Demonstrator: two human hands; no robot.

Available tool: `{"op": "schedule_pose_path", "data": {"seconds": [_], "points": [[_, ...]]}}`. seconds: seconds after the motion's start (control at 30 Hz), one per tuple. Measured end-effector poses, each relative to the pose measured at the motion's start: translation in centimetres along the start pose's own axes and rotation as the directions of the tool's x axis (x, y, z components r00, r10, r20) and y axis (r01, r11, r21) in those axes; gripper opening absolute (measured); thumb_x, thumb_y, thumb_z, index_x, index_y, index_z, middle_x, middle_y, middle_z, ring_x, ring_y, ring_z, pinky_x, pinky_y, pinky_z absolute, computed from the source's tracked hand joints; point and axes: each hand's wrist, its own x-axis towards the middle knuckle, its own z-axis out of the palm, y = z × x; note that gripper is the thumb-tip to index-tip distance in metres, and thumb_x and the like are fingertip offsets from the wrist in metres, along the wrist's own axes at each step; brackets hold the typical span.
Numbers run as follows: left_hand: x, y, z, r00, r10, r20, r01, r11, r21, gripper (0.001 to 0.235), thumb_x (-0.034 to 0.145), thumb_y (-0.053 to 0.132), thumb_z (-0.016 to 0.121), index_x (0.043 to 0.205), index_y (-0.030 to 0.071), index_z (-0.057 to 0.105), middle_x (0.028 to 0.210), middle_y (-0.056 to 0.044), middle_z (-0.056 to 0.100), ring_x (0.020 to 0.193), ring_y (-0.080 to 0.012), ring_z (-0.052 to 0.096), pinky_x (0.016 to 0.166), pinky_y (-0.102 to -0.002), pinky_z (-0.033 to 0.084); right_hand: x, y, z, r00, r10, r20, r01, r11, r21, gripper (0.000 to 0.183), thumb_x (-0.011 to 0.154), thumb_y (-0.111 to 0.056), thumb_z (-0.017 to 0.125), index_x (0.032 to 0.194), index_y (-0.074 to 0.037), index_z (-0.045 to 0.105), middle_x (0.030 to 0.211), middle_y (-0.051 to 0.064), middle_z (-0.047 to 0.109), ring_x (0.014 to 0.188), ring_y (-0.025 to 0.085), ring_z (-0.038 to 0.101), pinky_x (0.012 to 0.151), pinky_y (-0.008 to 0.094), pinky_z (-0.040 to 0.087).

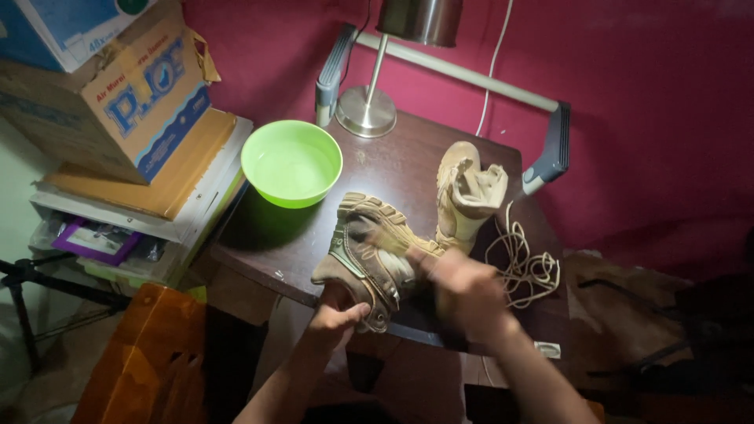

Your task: The person scrubs a brown boot with a toothbrush, repeatedly dipping the brush into a green bowl of water. They clean the toe, sides, and sole of the boot, rotating it to access different areas.

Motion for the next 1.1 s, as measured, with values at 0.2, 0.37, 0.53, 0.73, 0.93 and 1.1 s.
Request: {"op": "schedule_pose_path", "data": {"seconds": [0.2, 0.37, 0.53, 0.73, 0.93, 1.1], "points": [[-1.0, -0.5, -1.8, 0.833, -0.304, -0.462, 0.438, 0.873, 0.214, 0.013, 0.078, 0.006, 0.081, 0.081, -0.004, 0.074, 0.084, -0.005, 0.067, 0.077, -0.0169, 0.063, 0.069, -0.030, 0.049, 0.3, 1.1, 2.4, 0.984, -0.172, -0.045, 0.162, 0.971, -0.176, 0.028, 0.093, 0.004, 0.046, 0.084, -0.015, 0.064, 0.064, 0.002, 0.053, 0.040, 0.015, 0.052, 0.032, 0.034, 0.048], [-0.6, -0.1, -2.4, 0.883, -0.210, -0.420, 0.371, 0.861, 0.348, 0.018, 0.082, 0.006, 0.079, 0.095, -0.006, 0.080, 0.109, -0.011, 0.077, 0.100, -0.0169, 0.069, 0.090, -0.029, 0.055, 0.3, -1.3, 2.5, 0.958, -0.264, 0.108, 0.267, 0.964, -0.006, 0.069, 0.087, -0.006, 0.050, 0.152, -0.030, 0.050, 0.073, -0.004, 0.051, 0.046, 0.018, 0.054, 0.032, 0.040, 0.045], [-0.7, 0.9, -0.5, 0.893, -0.217, -0.395, 0.267, 0.961, 0.076, 0.021, 0.074, 0.004, 0.073, 0.088, -0.011, 0.069, 0.088, -0.011, 0.067, 0.081, -0.0232, 0.063, 0.074, -0.035, 0.051, 3.2, -0.7, 2.4, 1.000, 0.026, 0.002, -0.026, 0.987, -0.159, 0.065, 0.096, 0.003, 0.045, 0.154, -0.024, 0.049, 0.062, 0.003, 0.051, 0.037, 0.016, 0.042, 0.027, 0.034, 0.039], [-0.2, -1.3, -2.5, 0.948, -0.134, -0.290, 0.149, 0.988, 0.030, 0.032, 0.075, 0.002, 0.072, 0.101, -0.004, 0.054, 0.104, -0.015, 0.064, 0.097, -0.0266, 0.061, 0.088, -0.039, 0.053, 3.5, -1.5, 3.2, 0.961, -0.246, 0.129, 0.270, 0.939, -0.213, 0.068, 0.087, -0.006, 0.054, 0.151, -0.030, 0.051, 0.066, -0.003, 0.054, 0.040, 0.013, 0.046, 0.027, 0.033, 0.038], [0.0, -0.3, -1.0, 0.932, -0.141, -0.334, 0.172, 0.983, 0.066, 0.043, 0.073, 0.002, 0.069, 0.114, -0.010, 0.064, 0.109, -0.020, 0.071, 0.098, -0.0316, 0.068, 0.091, -0.041, 0.054, 5.0, -2.1, 1.1, 0.937, -0.238, 0.254, 0.264, 0.962, -0.075, 0.075, 0.082, -0.002, 0.054, 0.151, -0.031, 0.050, 0.073, -0.001, 0.063, 0.041, 0.015, 0.051, 0.028, 0.033, 0.041], [-0.3, -0.7, -1.0, 0.927, -0.126, -0.352, 0.156, 0.986, 0.057, 0.037, 0.071, 0.000, 0.070, 0.104, -0.015, 0.067, 0.102, -0.020, 0.071, 0.094, -0.0315, 0.068, 0.088, -0.041, 0.055, 6.1, -0.5, 1.2, 0.952, -0.126, 0.278, 0.159, 0.983, -0.097, 0.075, 0.083, 0.011, 0.041, 0.151, -0.021, 0.051, 0.073, 0.010, 0.068, 0.038, 0.018, 0.054, 0.026, 0.034, 0.048]]}}
